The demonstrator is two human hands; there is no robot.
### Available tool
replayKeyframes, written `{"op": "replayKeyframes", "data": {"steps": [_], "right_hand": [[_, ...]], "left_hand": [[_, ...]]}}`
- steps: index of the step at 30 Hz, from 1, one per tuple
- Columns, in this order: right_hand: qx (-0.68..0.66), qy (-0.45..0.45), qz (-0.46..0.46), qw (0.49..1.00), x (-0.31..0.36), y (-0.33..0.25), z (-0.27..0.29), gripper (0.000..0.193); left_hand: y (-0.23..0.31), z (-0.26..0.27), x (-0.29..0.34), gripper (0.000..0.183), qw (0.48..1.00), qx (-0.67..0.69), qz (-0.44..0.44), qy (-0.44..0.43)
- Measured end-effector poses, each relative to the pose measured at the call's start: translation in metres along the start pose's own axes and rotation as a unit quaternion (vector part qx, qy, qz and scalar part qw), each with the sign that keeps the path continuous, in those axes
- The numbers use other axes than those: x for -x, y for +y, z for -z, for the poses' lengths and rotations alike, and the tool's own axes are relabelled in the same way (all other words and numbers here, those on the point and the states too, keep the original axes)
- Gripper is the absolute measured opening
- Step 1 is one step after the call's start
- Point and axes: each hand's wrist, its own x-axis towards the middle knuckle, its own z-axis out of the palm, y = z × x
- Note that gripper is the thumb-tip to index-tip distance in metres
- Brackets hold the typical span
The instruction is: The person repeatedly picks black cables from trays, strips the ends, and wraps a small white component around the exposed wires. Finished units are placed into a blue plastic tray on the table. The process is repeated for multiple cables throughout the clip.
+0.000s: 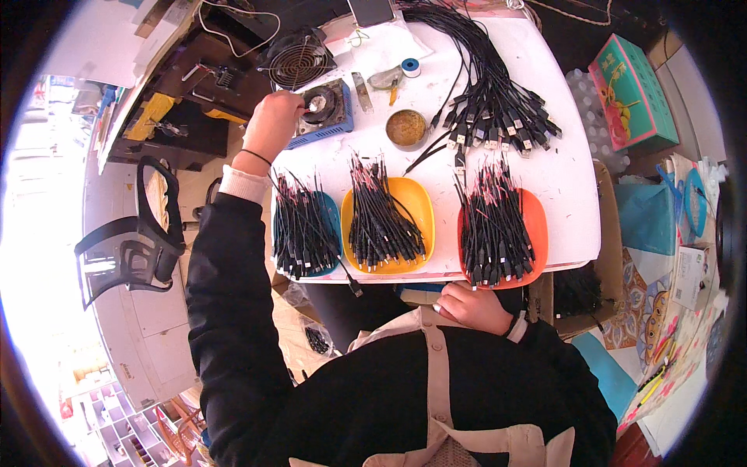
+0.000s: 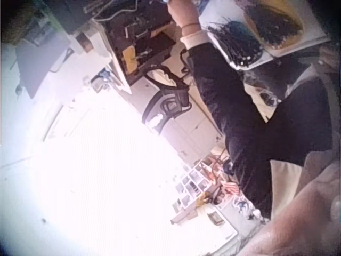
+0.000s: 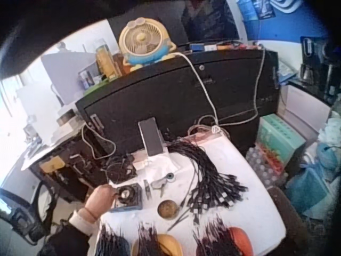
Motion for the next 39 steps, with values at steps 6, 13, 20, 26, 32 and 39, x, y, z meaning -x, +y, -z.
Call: {"op": "replayKeyframes", "data": {"steps": [6, 13, 20, 26, 32, 39], "right_hand": [[-0.001, 0.010, 0.006, 1.000, -0.001, 0.001, 0.000, 0.020], [0.005, 0.000, -0.008, 1.000, 0.000, -0.001, 0.001, 0.021], [-0.001, 0.020, 0.002, 1.000, 0.001, -0.001, 0.001, 0.021], [-0.102, 0.015, -0.026, 0.994, 0.000, -0.010, 0.018, 0.016], [-0.358, -0.017, -0.107, 0.927, -0.029, -0.040, 0.071, 0.015], [-0.374, 0.131, -0.034, 0.918, -0.068, -0.103, 0.102, 0.027]], "left_hand": [[-0.004, 0.000, -0.010, 0.009, 0.999, -0.031, -0.019, -0.029], [-0.002, -0.003, -0.020, 0.007, 0.993, -0.087, -0.042, -0.065], [0.001, -0.005, -0.021, 0.008, 0.991, -0.111, -0.025, -0.072], [0.030, 0.043, 0.009, 0.010, 0.995, 0.074, -0.024, 0.058], [0.121, 0.111, 0.092, 0.014, 0.914, 0.381, 0.102, 0.090], [0.271, 0.126, 0.156, 0.014, 0.576, 0.812, 0.056, 0.071]]}}
